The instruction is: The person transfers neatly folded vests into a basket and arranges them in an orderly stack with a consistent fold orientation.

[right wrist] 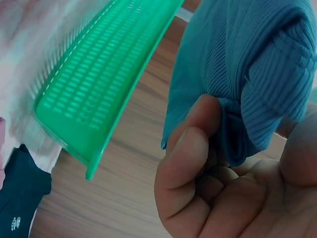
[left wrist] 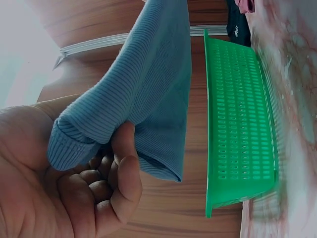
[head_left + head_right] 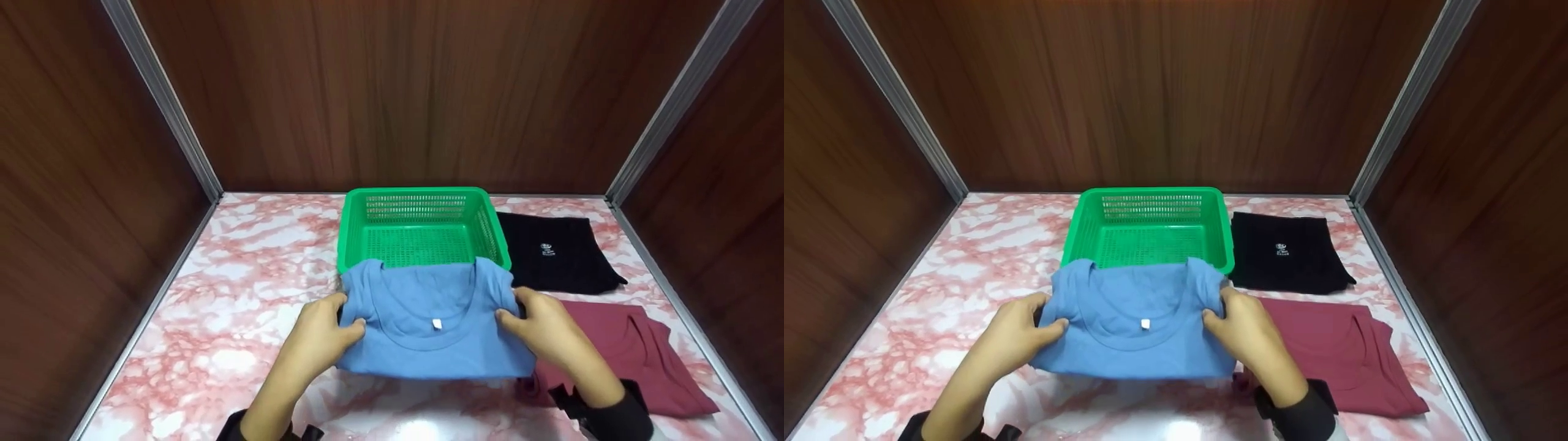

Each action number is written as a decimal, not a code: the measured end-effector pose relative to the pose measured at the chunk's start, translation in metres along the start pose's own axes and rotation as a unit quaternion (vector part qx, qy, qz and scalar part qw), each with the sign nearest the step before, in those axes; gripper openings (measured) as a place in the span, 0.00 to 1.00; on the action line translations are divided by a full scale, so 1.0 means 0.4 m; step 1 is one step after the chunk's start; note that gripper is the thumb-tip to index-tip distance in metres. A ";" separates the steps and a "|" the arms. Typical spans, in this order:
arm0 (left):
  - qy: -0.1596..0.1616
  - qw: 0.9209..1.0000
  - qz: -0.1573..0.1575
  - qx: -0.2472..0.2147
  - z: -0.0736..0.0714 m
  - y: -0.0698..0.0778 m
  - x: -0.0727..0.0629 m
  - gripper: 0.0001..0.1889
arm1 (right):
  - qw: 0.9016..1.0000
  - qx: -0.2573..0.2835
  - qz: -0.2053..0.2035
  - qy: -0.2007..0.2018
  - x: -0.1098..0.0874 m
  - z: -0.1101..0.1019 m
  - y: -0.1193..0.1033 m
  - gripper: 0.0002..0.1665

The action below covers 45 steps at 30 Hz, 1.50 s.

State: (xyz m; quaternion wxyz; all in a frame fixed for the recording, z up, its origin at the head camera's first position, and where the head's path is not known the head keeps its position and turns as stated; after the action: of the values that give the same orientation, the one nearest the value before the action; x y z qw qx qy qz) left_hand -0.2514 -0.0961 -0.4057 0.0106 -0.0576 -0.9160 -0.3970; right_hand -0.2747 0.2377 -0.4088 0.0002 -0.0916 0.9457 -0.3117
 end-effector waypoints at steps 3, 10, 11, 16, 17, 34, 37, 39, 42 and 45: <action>0.005 1.000 -0.003 -0.006 -0.008 -0.003 0.009 0.09 | 1.000 -0.005 -0.002 0.006 0.016 -0.006 -0.006 0.12; 0.016 1.000 -0.003 -0.008 -0.023 0.006 0.036 0.08 | 1.000 -0.003 -0.019 0.018 0.050 -0.029 -0.019 0.12; 0.017 1.000 -0.002 -0.008 -0.025 0.008 0.041 0.09 | 1.000 -0.002 -0.022 0.019 0.055 -0.033 -0.021 0.12; 0.021 1.000 0.004 0.000 -0.032 0.013 0.073 0.13 | 1.000 0.000 -0.019 0.015 0.081 -0.045 -0.016 0.12; 0.023 1.000 0.005 0.001 -0.033 0.012 0.081 0.13 | 1.000 0.000 -0.017 0.014 0.086 -0.047 -0.015 0.12; 0.034 0.999 0.019 -0.015 -0.038 -0.023 0.161 0.12 | 1.000 0.011 -0.011 0.006 0.164 -0.040 0.007 0.14; 0.036 0.999 0.021 -0.013 -0.039 -0.026 0.175 0.13 | 1.000 0.019 -0.006 0.009 0.174 -0.042 0.014 0.14; 0.038 0.999 0.022 -0.012 -0.041 -0.027 0.185 0.13 | 1.000 0.021 -0.008 0.011 0.182 -0.044 0.014 0.14; 0.038 0.999 0.022 -0.010 -0.046 -0.027 0.199 0.14 | 1.000 0.021 -0.015 0.017 0.197 -0.047 0.010 0.15; 0.037 0.999 0.020 -0.007 -0.051 -0.024 0.213 0.13 | 0.999 0.018 -0.022 0.026 0.211 -0.052 0.005 0.15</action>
State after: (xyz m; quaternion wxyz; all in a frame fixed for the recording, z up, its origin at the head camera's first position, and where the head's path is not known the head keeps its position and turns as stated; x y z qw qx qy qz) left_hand -0.3377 -0.1090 -0.3932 0.0523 -0.0610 -0.9108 -0.4049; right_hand -0.3592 0.2368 -0.3883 -0.0291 -0.1040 0.9376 -0.3304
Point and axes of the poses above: each hand's wrist, its own x-axis towards the middle knuckle, its own z-axis out of the palm, y = z × x, the point moved 10 cm from there along x, towards the middle knuckle, and after that the axes turned 1 degree about -y, right-handed, at the moved point
